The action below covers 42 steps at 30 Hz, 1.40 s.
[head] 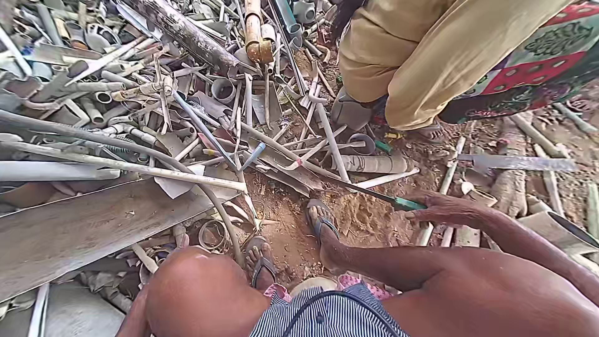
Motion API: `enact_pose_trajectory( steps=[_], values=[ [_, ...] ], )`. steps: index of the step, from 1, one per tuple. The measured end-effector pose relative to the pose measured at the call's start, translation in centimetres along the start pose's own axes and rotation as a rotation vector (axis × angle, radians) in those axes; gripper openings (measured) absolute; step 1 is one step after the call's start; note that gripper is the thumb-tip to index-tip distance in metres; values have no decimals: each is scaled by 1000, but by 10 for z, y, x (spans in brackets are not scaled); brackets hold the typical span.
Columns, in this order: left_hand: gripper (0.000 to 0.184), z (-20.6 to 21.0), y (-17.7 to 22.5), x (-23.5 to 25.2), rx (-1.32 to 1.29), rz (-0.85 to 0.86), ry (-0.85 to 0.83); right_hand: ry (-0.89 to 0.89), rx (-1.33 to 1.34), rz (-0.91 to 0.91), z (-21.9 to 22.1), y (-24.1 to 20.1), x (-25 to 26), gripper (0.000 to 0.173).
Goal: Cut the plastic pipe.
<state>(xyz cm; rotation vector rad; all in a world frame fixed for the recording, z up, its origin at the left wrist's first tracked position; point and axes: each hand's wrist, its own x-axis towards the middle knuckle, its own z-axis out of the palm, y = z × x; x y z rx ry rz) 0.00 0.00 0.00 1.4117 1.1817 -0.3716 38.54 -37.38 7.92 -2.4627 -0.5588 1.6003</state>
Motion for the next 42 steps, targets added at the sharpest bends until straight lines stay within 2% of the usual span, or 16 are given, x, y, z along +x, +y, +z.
enact_pose_trajectory(
  steps=[2,3,5,7,9,11,16,19,23,28,30,32,34,35,38,42],
  values=[
    [65,-19,-11,54,-103,116,-155,35,-8,144,1,-3,-8,27],
    [65,-24,-2,71,-90,123,-203,46,-3,64,1,30,2,23],
    [53,-18,37,86,80,146,-171,5,99,-59,-3,85,17,17],
    [43,0,80,88,380,270,-155,-23,63,-71,-7,95,13,16],
    [41,20,109,81,627,405,-197,2,-87,-73,-15,83,2,25],
    [40,29,130,73,746,460,-228,79,-202,-83,-24,56,-6,29],
    [42,37,142,88,847,408,-208,331,-304,-205,-7,0,-16,30],
    [42,45,145,115,894,369,-172,342,-349,-251,13,-11,-20,31],
    [45,55,153,172,888,349,-58,271,-418,-171,18,-15,-13,30],
    [43,66,178,254,835,354,62,367,-513,-174,13,-19,-1,29],
    [47,77,197,276,670,300,102,371,-519,-151,9,-20,3,28],
    [52,94,210,302,378,228,141,339,-520,-112,6,-21,8,27],
    [64,112,219,321,159,156,174,294,-516,-102,3,-25,13,29],
    [72,121,224,327,146,124,195,275,-510,-112,0,-26,16,30],
    [90,140,234,339,361,86,244,215,-461,-116,-8,-33,28,31],
    [95,158,234,366,438,33,319,120,-407,-24,-19,-34,46,36]
  ],
)
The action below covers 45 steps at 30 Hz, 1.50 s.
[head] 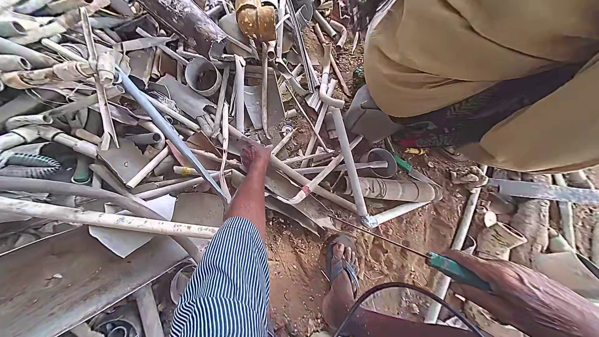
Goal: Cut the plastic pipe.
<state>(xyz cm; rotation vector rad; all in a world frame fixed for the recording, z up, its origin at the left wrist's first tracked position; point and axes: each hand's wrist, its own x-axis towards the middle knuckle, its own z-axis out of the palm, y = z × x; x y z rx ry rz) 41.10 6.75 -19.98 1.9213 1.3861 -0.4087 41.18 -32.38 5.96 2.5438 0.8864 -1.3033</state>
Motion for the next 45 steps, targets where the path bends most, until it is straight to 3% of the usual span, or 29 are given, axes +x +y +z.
enact_pose_trajectory(
  steps=[5,10,15,17,21,25,28,35,40,45],
  values=[
    [100,6,-3,-3,-154,-145,-1,-67,4,53,-1,10,8,34],
    [70,10,-22,-32,-449,-172,-110,-21,14,48,-2,17,-2,33],
    [62,10,-5,-74,-771,-148,-150,35,25,72,2,21,-20,32],
    [60,-6,13,-89,-867,-60,-162,59,32,72,8,23,-29,31],
    [57,-52,45,-104,-812,253,-113,94,41,78,18,36,-43,31],
    [49,-96,47,-128,-769,526,-32,172,68,74,22,49,-51,29],
    [56,-134,39,-153,-778,715,114,236,77,60,21,56,-52,27],
    [9,-225,21,-222,-1019,1008,304,330,124,-39,34,75,-52,26],
    [9,-248,13,-257,-996,1007,317,341,123,-55,37,68,-59,28],
    [9,-225,-12,-265,-1179,964,164,431,233,-156,45,58,-62,27]
  ],
)
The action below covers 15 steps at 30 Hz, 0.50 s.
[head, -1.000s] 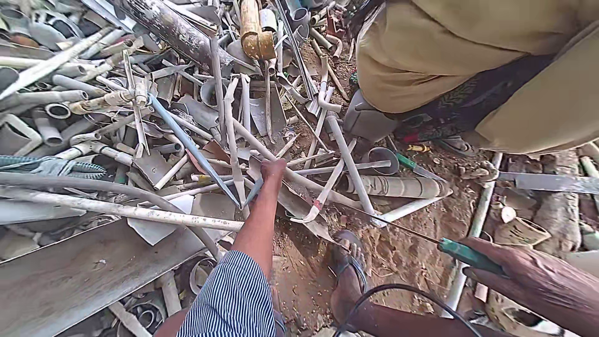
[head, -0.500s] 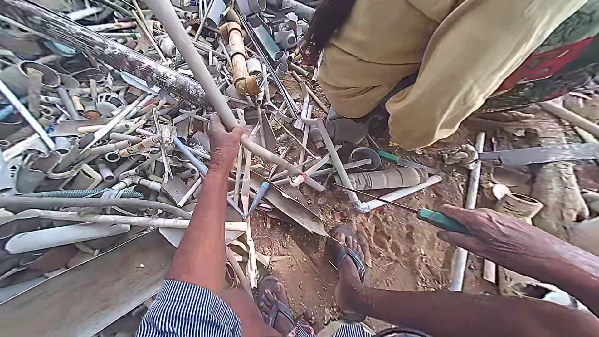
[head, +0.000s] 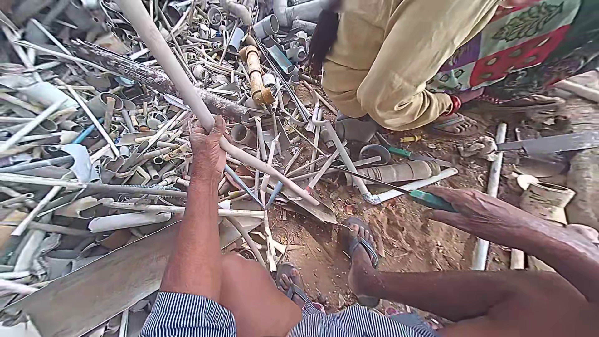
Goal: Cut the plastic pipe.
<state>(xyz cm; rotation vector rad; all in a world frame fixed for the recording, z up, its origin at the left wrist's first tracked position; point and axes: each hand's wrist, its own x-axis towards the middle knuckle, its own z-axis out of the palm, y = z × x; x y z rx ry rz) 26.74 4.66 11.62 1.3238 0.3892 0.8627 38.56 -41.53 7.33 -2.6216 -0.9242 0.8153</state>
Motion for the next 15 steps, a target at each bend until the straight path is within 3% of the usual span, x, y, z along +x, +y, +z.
enact_pose_trajectory(
  steps=[3,7,9,15],
  values=[
    [28,-6,-26,-24,-143,-28,-13,50,197,-6,10,3,0,26],
    [25,-15,-50,-52,-245,-26,-83,52,354,87,21,12,-2,24],
    [34,-15,-52,-57,-266,-3,-94,54,380,109,21,13,-2,23],
    [36,-9,-46,-51,-384,171,-88,78,396,84,20,2,2,22]
  ],
)
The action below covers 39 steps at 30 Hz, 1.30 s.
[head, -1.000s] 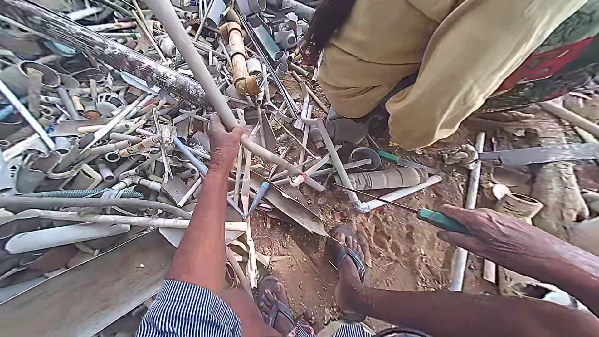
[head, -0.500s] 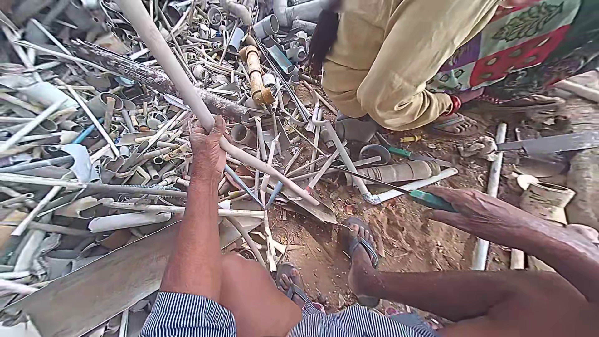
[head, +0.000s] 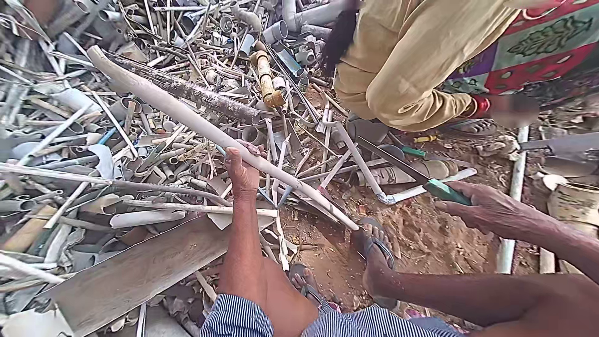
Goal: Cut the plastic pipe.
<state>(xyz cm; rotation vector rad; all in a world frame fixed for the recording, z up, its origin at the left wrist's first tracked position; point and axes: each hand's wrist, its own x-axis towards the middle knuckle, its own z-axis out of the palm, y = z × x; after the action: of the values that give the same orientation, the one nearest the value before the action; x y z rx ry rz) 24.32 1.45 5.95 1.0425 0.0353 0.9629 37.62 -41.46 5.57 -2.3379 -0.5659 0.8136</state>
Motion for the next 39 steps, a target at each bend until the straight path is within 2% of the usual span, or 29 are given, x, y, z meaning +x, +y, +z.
enact_pose_trajectory(
  steps=[4,15,23,32,36,39],
  values=[
    [46,10,-2,-2,-52,36,51,-13,-48,-58,6,3,5,26],
    [70,24,-23,4,-160,-66,244,3,-58,-81,9,2,6,27],
    [67,25,-23,15,-161,-22,327,-3,-55,-59,11,7,7,27],
    [48,32,-19,12,-63,-28,381,3,-80,-25,10,6,5,27],
    [46,43,-20,1,-64,-110,299,80,-67,-59,13,5,6,33],
    [43,56,-29,-5,-125,-136,168,239,7,-108,16,-1,3,35]
  ],
)
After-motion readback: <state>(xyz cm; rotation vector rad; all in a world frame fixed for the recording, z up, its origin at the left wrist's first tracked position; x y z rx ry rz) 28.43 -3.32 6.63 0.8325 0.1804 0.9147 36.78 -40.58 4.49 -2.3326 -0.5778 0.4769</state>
